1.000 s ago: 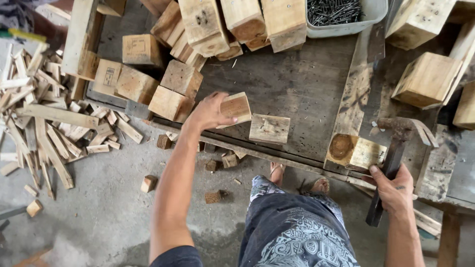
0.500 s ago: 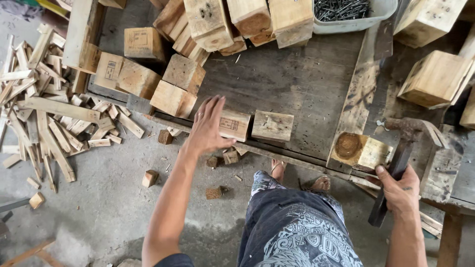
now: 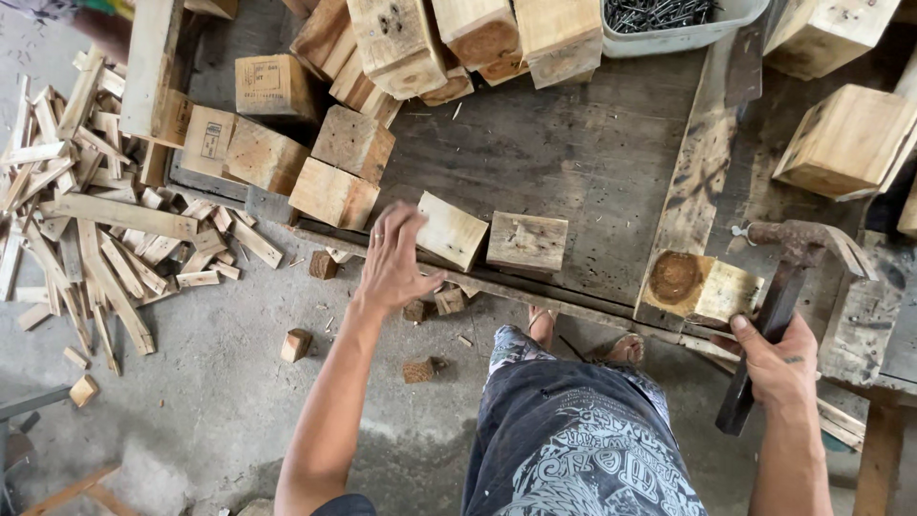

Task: The person assembles wooden frames by placing nails into pre-drilled holes and hammering them into wooden planks. The person repeatedly picks up planks, aligns them, and secures them with nails using a hammer.

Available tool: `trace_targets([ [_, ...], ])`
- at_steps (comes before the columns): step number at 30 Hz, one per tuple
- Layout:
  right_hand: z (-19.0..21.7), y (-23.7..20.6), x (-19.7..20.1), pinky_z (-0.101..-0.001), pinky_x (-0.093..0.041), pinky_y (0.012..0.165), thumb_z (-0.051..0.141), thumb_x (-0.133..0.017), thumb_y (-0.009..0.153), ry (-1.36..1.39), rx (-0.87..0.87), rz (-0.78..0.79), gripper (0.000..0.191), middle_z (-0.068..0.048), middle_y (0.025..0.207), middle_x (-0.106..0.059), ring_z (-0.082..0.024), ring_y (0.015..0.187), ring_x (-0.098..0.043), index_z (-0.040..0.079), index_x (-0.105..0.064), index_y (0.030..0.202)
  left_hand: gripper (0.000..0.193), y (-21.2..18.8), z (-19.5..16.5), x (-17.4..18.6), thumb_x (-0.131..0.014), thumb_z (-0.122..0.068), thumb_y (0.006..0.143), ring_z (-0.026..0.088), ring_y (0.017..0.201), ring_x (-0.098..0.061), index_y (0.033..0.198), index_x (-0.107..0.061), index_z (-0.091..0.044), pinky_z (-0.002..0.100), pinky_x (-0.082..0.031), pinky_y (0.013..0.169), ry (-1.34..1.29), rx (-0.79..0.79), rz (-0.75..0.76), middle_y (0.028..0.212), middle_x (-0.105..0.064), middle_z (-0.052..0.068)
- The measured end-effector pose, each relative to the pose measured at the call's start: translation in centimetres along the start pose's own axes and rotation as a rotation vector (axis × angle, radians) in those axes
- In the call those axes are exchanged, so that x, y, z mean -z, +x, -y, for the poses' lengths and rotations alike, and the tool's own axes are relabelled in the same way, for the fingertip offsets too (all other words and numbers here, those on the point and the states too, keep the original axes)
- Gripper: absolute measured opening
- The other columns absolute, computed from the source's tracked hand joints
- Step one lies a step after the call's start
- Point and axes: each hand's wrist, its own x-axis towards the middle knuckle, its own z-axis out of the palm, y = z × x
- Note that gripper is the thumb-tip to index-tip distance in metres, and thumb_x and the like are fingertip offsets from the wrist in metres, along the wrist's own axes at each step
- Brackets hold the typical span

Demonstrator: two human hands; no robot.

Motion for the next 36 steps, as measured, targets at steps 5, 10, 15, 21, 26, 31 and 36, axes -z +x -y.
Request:
trace_targets([
  [5, 0.9, -0.2, -0.4, -0.0439, -0.065, 0.082, -0.002, -0.065, 0.100, 0.015, -0.004, 0.003, 0.026, -0.014, 0.114, -0.068, -0.025, 0.101, -0.070, -0.004, -0.056, 0.124, 0.128, 5.4, -2.1, 2.8, -0.099, -0.020, 0.044, 0.039, 0.148, -0.027, 0.152, -0.031, -0.017, 0.056, -0.029, 0.116, 0.216, -0.017, 0.350, 0.163, -0.029, 0.012],
  [10, 1.7, -0.6, -0.8, -0.0427, -0.064, 0.082, -0.001, -0.065, 0.101, -0.011, -0.002, 0.010, 0.026, -0.015, 0.114, -0.069, -0.024, 0.101, -0.070, -0.004, -0.056, 0.126, 0.110, 5.4, -3.6, 4.8, -0.092, -0.003, 0.056, 0.031, 0.141, -0.039, 0.152, -0.042, -0.024, 0.041, -0.050, 0.107, 0.160, 0.204, 0.583, 0.157, -0.035, 0.004],
  [15, 0.9, -0.8, -0.5, -0.0400, -0.064, 0.081, -0.003, -0.064, 0.101, 0.041, 0.021, 0.022, 0.028, -0.012, 0.115, -0.068, -0.022, 0.099, -0.069, -0.004, -0.058, 0.128, 0.106, 3.2, -2.2, 4.1, -0.089, -0.001, 0.060, 0.025, 0.115, -0.060, 0.153, -0.042, -0.021, 0.041, -0.050, 0.109, -0.095, 0.332, 0.511, 0.159, -0.034, 0.005],
  [21, -0.2, -0.8, -0.1, -0.0413, -0.064, 0.083, -0.003, -0.065, 0.102, 0.037, 0.020, -0.001, 0.026, -0.012, 0.113, -0.066, -0.022, 0.098, -0.068, -0.005, -0.058, 0.127, 0.092, 0.4, -0.1, 1.6, -0.075, 0.018, 0.076, 0.032, 0.151, -0.031, 0.151, -0.045, -0.025, 0.027, -0.051, 0.093, 0.289, -0.098, -0.075, 0.162, -0.029, 0.011],
  [26, -0.3, -0.7, -0.5, -0.0436, -0.065, 0.084, -0.001, -0.064, 0.103, 0.071, -0.016, -0.014, 0.026, -0.015, 0.116, -0.069, -0.025, 0.101, -0.070, -0.005, -0.056, 0.126, 0.098, -1.2, -0.6, 1.4, -0.086, 0.008, 0.077, 0.028, 0.152, -0.029, 0.153, -0.041, -0.035, 0.039, -0.044, 0.122, 0.222, -0.370, -0.530, 0.162, -0.027, 0.000],
  [31, -0.1, -0.6, -0.5, -0.0445, -0.064, 0.084, 0.000, -0.065, 0.102, 0.069, -0.013, 0.009, 0.027, -0.016, 0.116, -0.068, -0.025, 0.101, -0.070, -0.006, -0.057, 0.128, 0.104, -0.5, -2.0, 2.9, -0.096, -0.018, 0.060, 0.034, 0.144, -0.041, 0.149, -0.041, -0.016, 0.052, -0.049, 0.114, -0.136, 0.077, -0.167, 0.156, -0.035, 0.014],
  [36, 0.0, -0.5, -0.5, -0.0421, -0.065, 0.082, -0.001, -0.066, 0.101, 0.048, 0.014, 0.015, 0.028, -0.015, 0.115, -0.068, -0.023, 0.099, -0.070, -0.006, -0.057, 0.128, 0.110, 0.5, -2.4, 5.3, -0.099, -0.030, 0.056, 0.037, 0.138, -0.051, 0.150, -0.044, -0.009, 0.054, -0.051, 0.103, -0.314, 0.263, 0.078, 0.154, -0.041, 0.018],
])
